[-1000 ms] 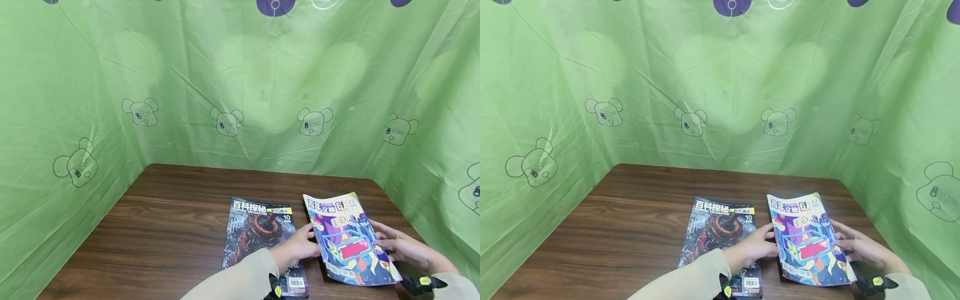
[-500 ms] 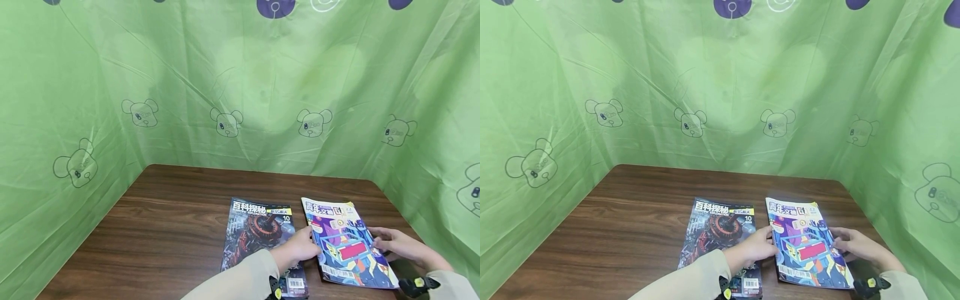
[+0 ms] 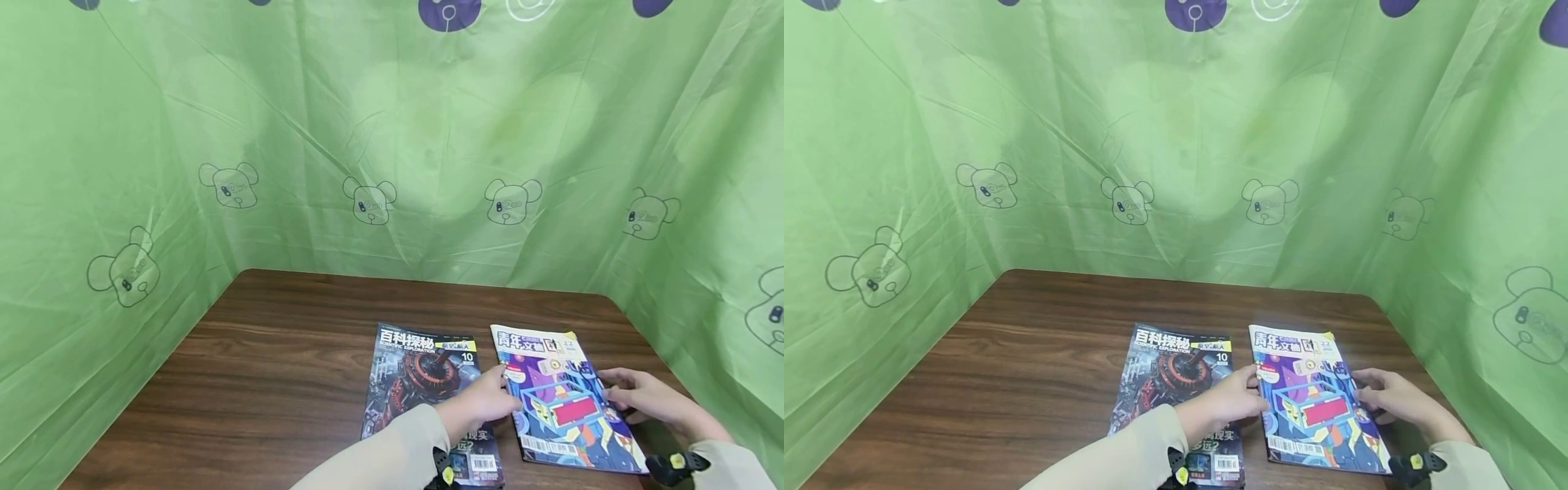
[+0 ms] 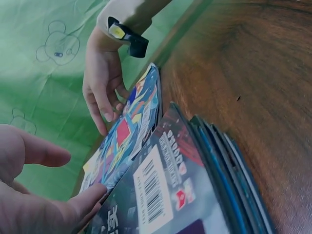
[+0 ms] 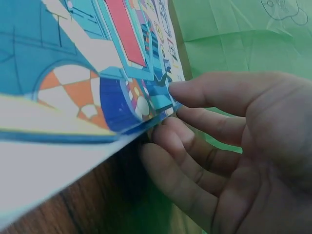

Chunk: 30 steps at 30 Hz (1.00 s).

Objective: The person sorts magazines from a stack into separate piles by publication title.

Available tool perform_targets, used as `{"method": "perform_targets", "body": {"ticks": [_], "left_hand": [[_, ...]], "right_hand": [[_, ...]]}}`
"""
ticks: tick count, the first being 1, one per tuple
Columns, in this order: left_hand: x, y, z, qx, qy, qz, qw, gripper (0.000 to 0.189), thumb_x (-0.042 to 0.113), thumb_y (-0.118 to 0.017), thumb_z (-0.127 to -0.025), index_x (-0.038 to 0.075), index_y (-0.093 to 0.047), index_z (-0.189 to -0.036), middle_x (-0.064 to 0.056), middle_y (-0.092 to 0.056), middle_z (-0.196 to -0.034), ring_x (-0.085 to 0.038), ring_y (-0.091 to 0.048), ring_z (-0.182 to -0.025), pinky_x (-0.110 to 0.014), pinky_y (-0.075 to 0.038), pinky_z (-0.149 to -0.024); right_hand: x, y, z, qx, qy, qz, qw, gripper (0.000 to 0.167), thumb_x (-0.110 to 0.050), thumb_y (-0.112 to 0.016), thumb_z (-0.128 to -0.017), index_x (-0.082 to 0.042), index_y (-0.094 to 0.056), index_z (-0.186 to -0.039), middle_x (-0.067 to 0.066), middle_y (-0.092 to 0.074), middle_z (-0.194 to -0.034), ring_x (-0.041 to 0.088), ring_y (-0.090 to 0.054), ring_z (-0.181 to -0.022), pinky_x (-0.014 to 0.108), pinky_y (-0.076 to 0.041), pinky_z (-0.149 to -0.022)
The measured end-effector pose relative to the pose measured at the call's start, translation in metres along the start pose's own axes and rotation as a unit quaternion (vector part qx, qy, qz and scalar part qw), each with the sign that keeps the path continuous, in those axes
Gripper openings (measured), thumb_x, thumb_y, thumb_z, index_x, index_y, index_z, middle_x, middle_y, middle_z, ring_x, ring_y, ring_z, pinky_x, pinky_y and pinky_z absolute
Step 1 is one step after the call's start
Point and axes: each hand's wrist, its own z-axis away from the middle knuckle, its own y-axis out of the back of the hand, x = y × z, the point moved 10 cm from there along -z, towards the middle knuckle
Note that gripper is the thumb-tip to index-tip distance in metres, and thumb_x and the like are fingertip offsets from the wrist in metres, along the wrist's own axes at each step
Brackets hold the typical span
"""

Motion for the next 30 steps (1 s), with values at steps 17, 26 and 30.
{"method": "perform_targets", "body": {"ticks": [17,26,30], "left_hand": [[0.0,0.026,0.006,-0.056,0.005,0.038,0.9977,0.069,-0.002,-0.069,-0.087,-0.003,-0.04,-0.149,-0.019,-0.055,-0.136,-0.033,-0.067,-0.098,-0.041,-0.058,-0.088],[0.0,0.051,0.015,-0.078,0.004,0.03,0.9965,0.071,0.001,-0.069,-0.09,-0.002,-0.036,-0.152,-0.018,-0.052,-0.139,-0.029,-0.064,-0.11,-0.04,-0.056,-0.093],[0.0,0.063,0.02,-0.084,-0.001,0.039,0.9957,0.072,0.002,-0.069,-0.09,-0.004,-0.034,-0.152,-0.021,-0.052,-0.139,-0.031,-0.063,-0.111,-0.041,-0.056,-0.094]], "right_hand": [[-0.063,-0.032,0.0,-0.044,0.118,-0.005,0.9921,0.06,-0.019,-0.059,-0.102,0.015,-0.035,-0.144,0.016,-0.059,-0.095,0.028,-0.061,-0.085,0.042,-0.061,-0.067],[-0.096,-0.062,-0.006,-0.061,0.183,-0.032,0.9808,0.052,-0.014,-0.058,-0.102,0.013,-0.041,-0.142,0.019,-0.06,-0.1,0.034,-0.067,-0.087,0.043,-0.062,-0.066],[-0.107,-0.076,-0.008,-0.07,0.19,-0.053,0.9778,0.053,-0.015,-0.058,-0.102,0.012,-0.04,-0.144,0.021,-0.059,-0.104,0.035,-0.065,-0.088,0.045,-0.062,-0.067]]}}
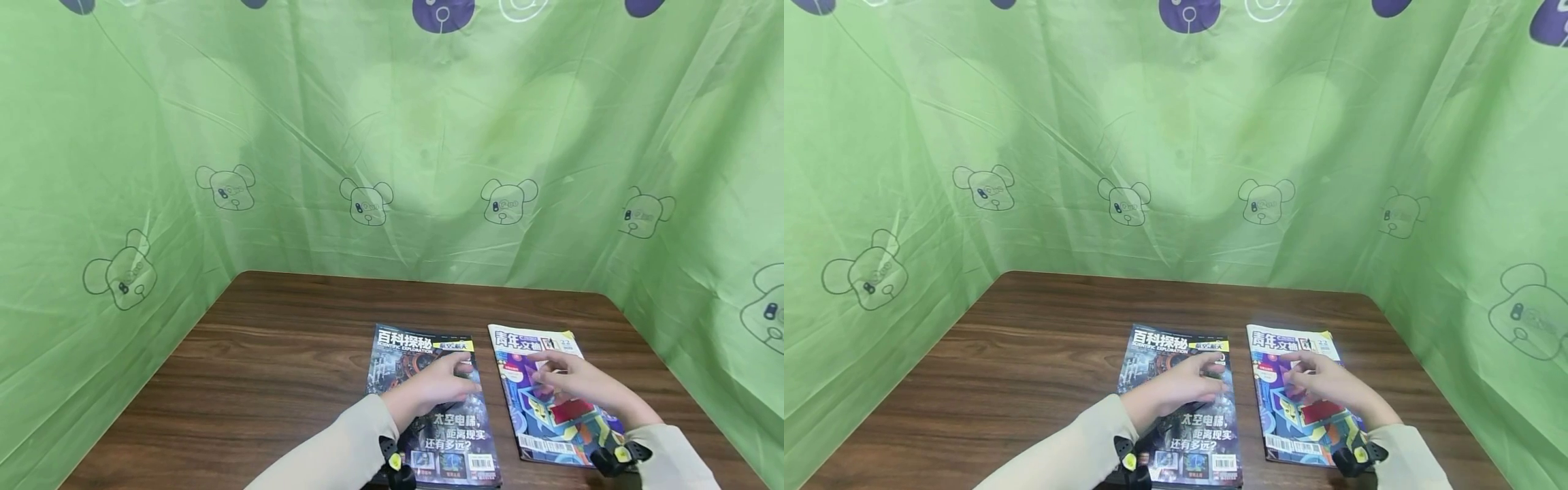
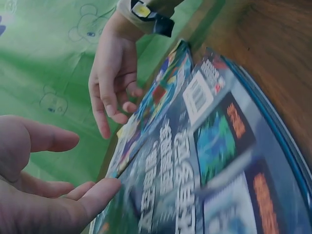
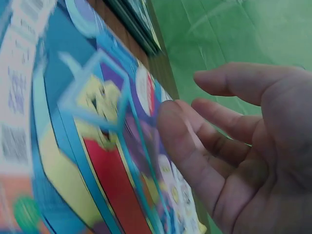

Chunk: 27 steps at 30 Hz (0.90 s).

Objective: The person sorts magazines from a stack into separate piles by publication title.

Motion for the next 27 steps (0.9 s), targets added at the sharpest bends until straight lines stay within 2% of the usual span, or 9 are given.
{"method": "perform_targets", "body": {"ticks": [9,16,21,27], "left_hand": [[0.0,0.036,0.015,0.013,-0.008,0.001,0.9999,0.067,0.001,-0.067,-0.091,-0.007,-0.036,-0.15,-0.023,-0.053,-0.138,-0.027,-0.065,-0.108,-0.042,-0.055,-0.095],[-0.003,0.067,0.026,0.026,-0.007,-0.036,0.999,0.068,0.005,-0.068,-0.092,-0.007,-0.036,-0.15,-0.025,-0.05,-0.141,-0.03,-0.063,-0.112,-0.041,-0.054,-0.097],[-0.003,0.086,0.035,0.022,-0.012,-0.06,0.9979,0.068,0.008,-0.067,-0.093,-0.008,-0.034,-0.151,-0.027,-0.049,-0.141,-0.029,-0.063,-0.113,-0.041,-0.054,-0.097],[-0.003,0.108,0.046,0.027,-0.016,-0.085,0.9959,0.065,0.009,-0.066,-0.094,-0.009,-0.036,-0.149,-0.027,-0.051,-0.138,-0.029,-0.062,-0.114,-0.038,-0.055,-0.095]], "right_hand": [[-0.011,-0.028,-0.015,-0.002,0.002,-0.055,0.9985,0.056,-0.015,-0.06,-0.101,0.014,-0.038,-0.143,0.022,-0.061,-0.111,0.033,-0.065,-0.096,0.042,-0.062,-0.075],[-0.021,-0.042,-0.022,-0.009,0.016,-0.057,0.9982,0.057,-0.015,-0.06,-0.101,0.015,-0.037,-0.144,0.025,-0.062,-0.114,0.038,-0.066,-0.098,0.042,-0.062,-0.075],[-0.021,-0.051,-0.026,-0.011,0.007,-0.051,0.9986,0.057,-0.017,-0.061,-0.101,0.013,-0.039,-0.144,0.022,-0.062,-0.113,0.034,-0.066,-0.096,0.041,-0.062,-0.072],[-0.025,-0.061,-0.031,-0.021,0.019,-0.054,0.9981,0.057,-0.016,-0.061,-0.101,0.015,-0.037,-0.143,0.019,-0.062,-0.108,0.033,-0.067,-0.093,0.042,-0.062,-0.071]]}}
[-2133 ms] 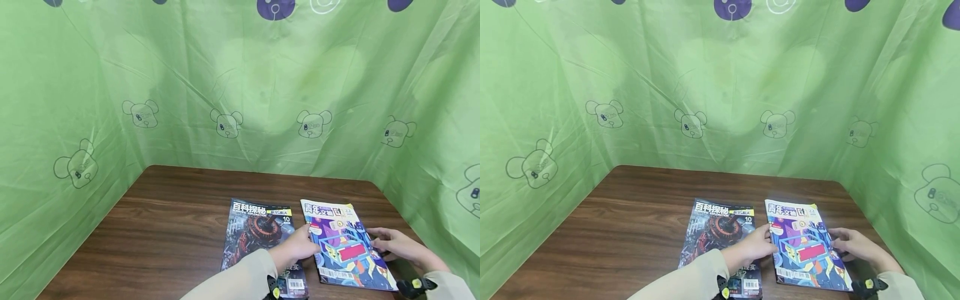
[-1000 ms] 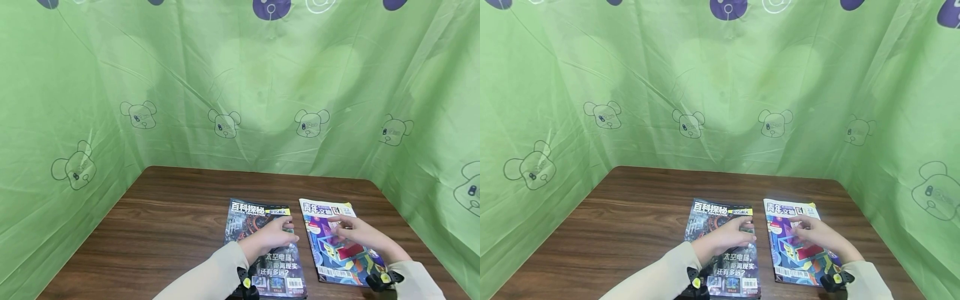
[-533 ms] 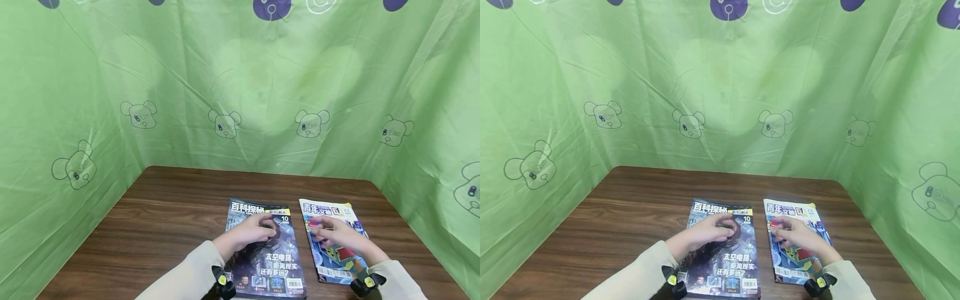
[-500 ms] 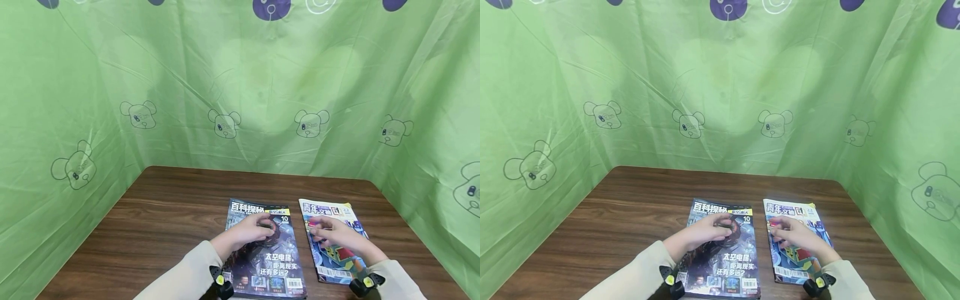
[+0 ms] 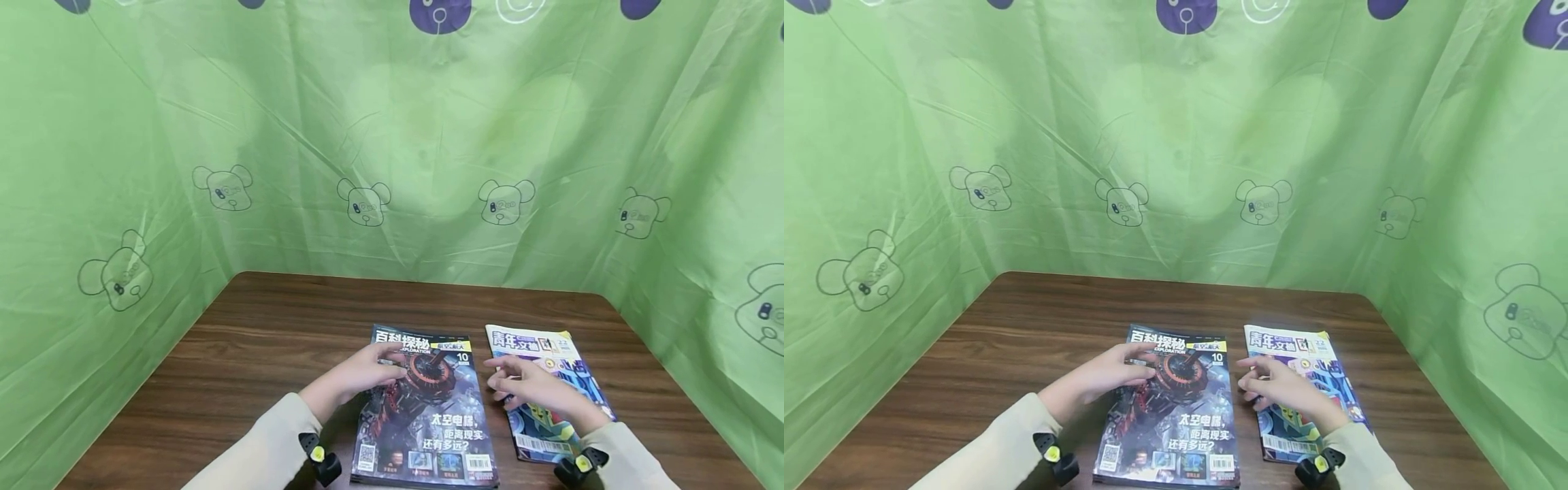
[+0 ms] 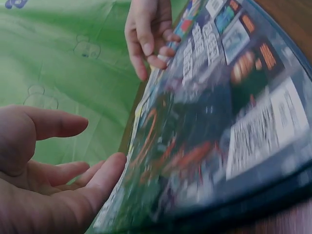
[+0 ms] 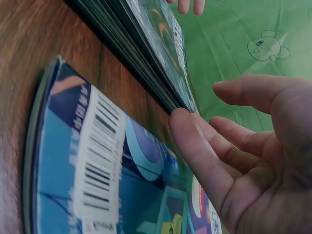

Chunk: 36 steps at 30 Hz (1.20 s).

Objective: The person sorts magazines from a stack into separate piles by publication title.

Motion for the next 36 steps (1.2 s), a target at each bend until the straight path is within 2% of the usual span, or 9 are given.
{"method": "perform_targets", "body": {"ticks": [8,16,23,36], "left_hand": [[-0.012,0.031,0.012,0.036,-0.004,-0.041,0.9985,0.06,0.006,-0.066,-0.092,-0.009,-0.042,-0.145,-0.023,-0.059,-0.124,-0.027,-0.065,-0.098,-0.039,-0.059,-0.084],[-0.028,0.048,0.022,0.059,0.013,-0.026,0.9978,0.056,0.004,-0.066,-0.091,-0.008,-0.046,-0.142,-0.018,-0.056,-0.107,-0.024,-0.064,-0.088,-0.038,-0.061,-0.079],[-0.041,0.048,0.027,0.056,0.03,0.024,0.9977,0.061,0.0,-0.064,-0.088,-0.01,-0.038,-0.142,-0.02,-0.056,-0.105,-0.023,-0.064,-0.084,-0.041,-0.062,-0.074],[-0.046,0.044,0.028,0.039,0.037,0.046,0.9975,0.063,-0.003,-0.067,-0.085,-0.015,-0.039,-0.14,-0.02,-0.058,-0.102,-0.021,-0.064,-0.084,-0.039,-0.062,-0.074]], "right_hand": [[-0.002,-0.011,-0.001,-0.015,0.01,-0.007,0.9998,0.055,-0.014,-0.061,-0.1,0.016,-0.038,-0.141,0.018,-0.065,-0.104,0.034,-0.067,-0.09,0.043,-0.062,-0.07],[-0.002,-0.017,-0.001,-0.009,-0.007,-0.015,0.9998,0.057,-0.013,-0.062,-0.099,0.016,-0.037,-0.141,0.017,-0.066,-0.1,0.034,-0.068,-0.087,0.044,-0.062,-0.069],[0.002,-0.022,-0.002,-0.018,-0.017,-0.026,0.9993,0.063,-0.013,-0.063,-0.099,0.017,-0.031,-0.145,0.015,-0.067,-0.096,0.035,-0.068,-0.079,0.046,-0.062,-0.065],[0.001,-0.033,-0.006,-0.028,-0.046,-0.024,0.9983,0.072,-0.017,-0.062,-0.1,0.022,-0.021,-0.146,0.013,-0.065,-0.088,0.032,-0.069,-0.078,0.044,-0.062,-0.066]]}}
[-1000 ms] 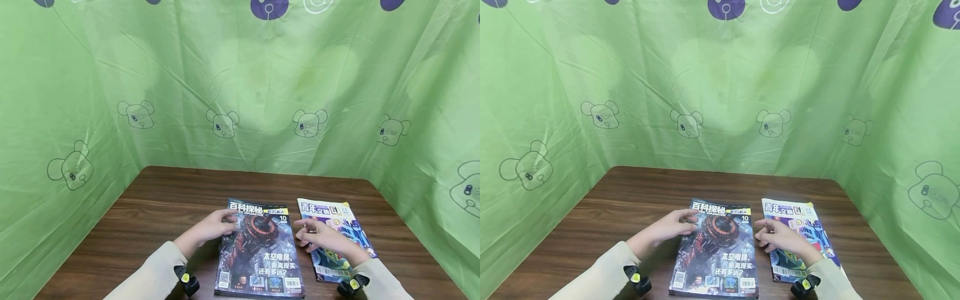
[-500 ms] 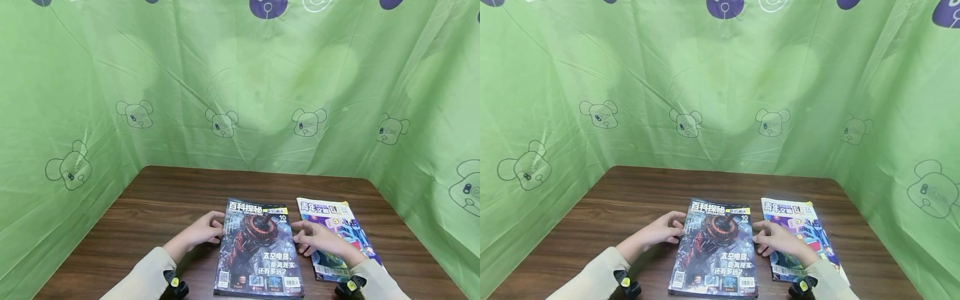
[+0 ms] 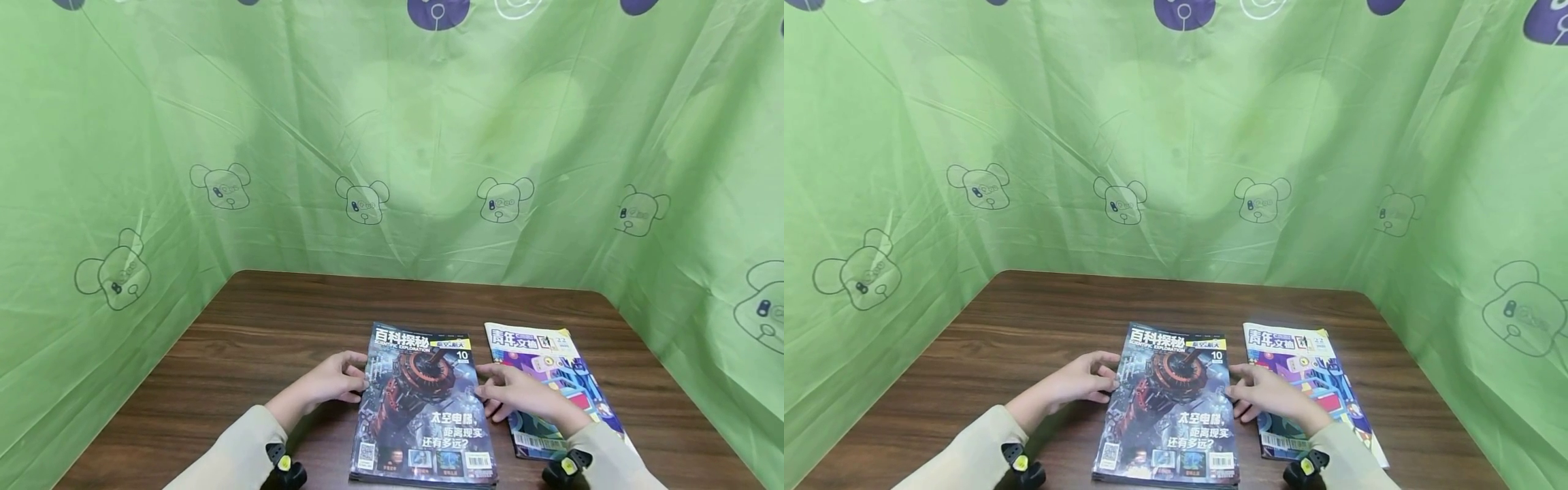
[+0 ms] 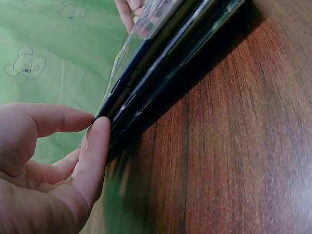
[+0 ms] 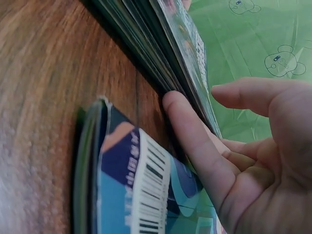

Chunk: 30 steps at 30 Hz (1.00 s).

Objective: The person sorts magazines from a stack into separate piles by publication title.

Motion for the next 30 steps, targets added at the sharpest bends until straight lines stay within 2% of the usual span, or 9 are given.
{"method": "perform_targets", "body": {"ticks": [10,19,26,30], "left_hand": [[0.0031,-0.0018,-0.0028,0.003,-0.001,-0.006,1.0,0.061,-0.003,-0.069,-0.085,-0.014,-0.042,-0.138,-0.023,-0.057,-0.108,-0.023,-0.067,-0.085,-0.04,-0.062,-0.076],[0.0052,-0.0028,-0.0034,0.003,-0.005,0.001,1.0,0.062,-0.003,-0.07,-0.084,-0.013,-0.042,-0.138,-0.023,-0.057,-0.109,-0.025,-0.067,-0.088,-0.043,-0.061,-0.078],[0.003,-0.0036,-0.0046,0.002,-0.003,0.01,0.9999,0.064,-0.001,-0.071,-0.084,-0.011,-0.039,-0.139,-0.023,-0.058,-0.112,-0.027,-0.067,-0.091,-0.042,-0.061,-0.079],[0.0009,-0.0054,-0.0052,0.004,-0.004,0.02,0.9998,0.064,-0.001,-0.071,-0.084,-0.01,-0.038,-0.139,-0.024,-0.058,-0.114,-0.026,-0.067,-0.09,-0.043,-0.061,-0.078]], "right_hand": [[0.0008,0.0016,-0.0008,0.01,0.005,0.002,0.9999,0.071,-0.014,-0.062,-0.099,0.022,-0.022,-0.145,0.013,-0.062,-0.084,0.03,-0.067,-0.072,0.045,-0.062,-0.064],[0.0011,0.0032,-0.0019,0.025,0.008,-0.018,0.9995,0.07,-0.011,-0.06,-0.099,0.02,-0.02,-0.148,0.012,-0.06,-0.083,0.025,-0.064,-0.068,0.045,-0.062,-0.063],[0.0011,0.0061,-0.0034,0.033,0.027,-0.033,0.9985,0.068,-0.009,-0.054,-0.1,0.018,-0.016,-0.15,0.012,-0.059,-0.093,0.022,-0.061,-0.078,0.041,-0.062,-0.064],[0.0023,0.0065,-0.004,0.034,0.032,-0.049,0.9977,0.069,-0.008,-0.053,-0.101,0.017,-0.013,-0.151,0.011,-0.056,-0.093,0.023,-0.06,-0.082,0.038,-0.061,-0.063]]}}
